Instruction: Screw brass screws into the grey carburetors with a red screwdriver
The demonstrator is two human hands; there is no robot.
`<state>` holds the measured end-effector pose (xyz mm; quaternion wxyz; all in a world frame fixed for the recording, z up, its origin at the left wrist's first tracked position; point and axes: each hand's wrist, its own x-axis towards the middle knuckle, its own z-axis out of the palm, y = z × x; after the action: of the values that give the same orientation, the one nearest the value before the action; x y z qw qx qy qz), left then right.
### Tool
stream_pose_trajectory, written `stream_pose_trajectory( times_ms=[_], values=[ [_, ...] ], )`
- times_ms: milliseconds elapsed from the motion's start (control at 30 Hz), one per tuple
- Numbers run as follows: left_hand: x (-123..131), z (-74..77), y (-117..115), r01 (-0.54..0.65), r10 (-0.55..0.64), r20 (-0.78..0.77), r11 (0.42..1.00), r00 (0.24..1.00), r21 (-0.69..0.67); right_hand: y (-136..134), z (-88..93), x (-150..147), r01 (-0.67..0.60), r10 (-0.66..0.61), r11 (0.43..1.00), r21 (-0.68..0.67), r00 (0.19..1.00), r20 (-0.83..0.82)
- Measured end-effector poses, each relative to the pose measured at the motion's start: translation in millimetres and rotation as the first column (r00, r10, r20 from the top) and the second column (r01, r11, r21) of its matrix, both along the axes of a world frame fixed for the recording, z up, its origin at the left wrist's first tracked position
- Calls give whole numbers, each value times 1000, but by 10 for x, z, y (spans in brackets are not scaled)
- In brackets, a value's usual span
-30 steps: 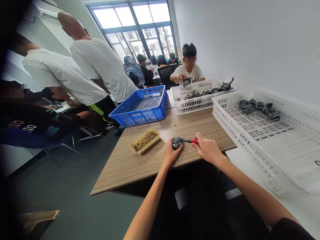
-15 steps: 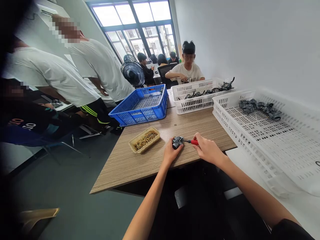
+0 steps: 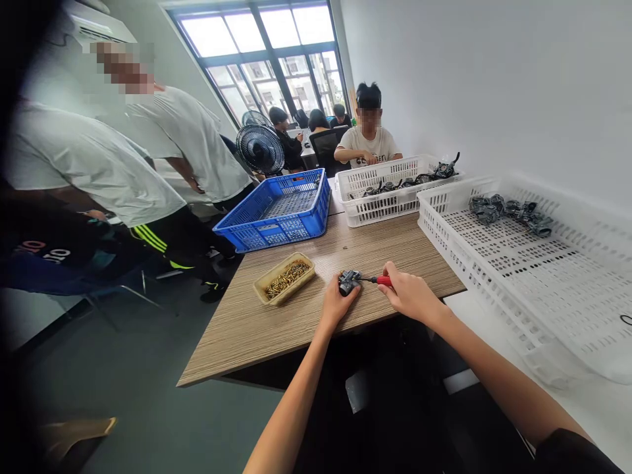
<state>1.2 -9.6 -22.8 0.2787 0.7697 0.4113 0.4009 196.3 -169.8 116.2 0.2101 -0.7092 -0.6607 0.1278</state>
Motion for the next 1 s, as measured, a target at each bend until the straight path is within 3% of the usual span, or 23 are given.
stream_pose_trajectory(
  times_ms=[167, 433, 700, 1000],
  values=[
    [2, 1, 0, -3, 3, 1, 1000, 1000, -2, -22, -7, -19, -65, 66, 998, 27, 997, -43],
    [5, -7, -3, 2, -2, 7, 1000, 1000, -2, 19, -19, -56, 50, -49, 999, -13, 997, 66],
    [4, -37, 2, -5, 5, 11, 1000, 1000, -6, -1, -58, -2, -61, 62, 996, 63, 998, -21],
    [13, -67, 22, -12, 12, 14, 1000, 1000, -2, 44, -58, -20, 76, -76, 997, 31, 997, 3]
  ],
)
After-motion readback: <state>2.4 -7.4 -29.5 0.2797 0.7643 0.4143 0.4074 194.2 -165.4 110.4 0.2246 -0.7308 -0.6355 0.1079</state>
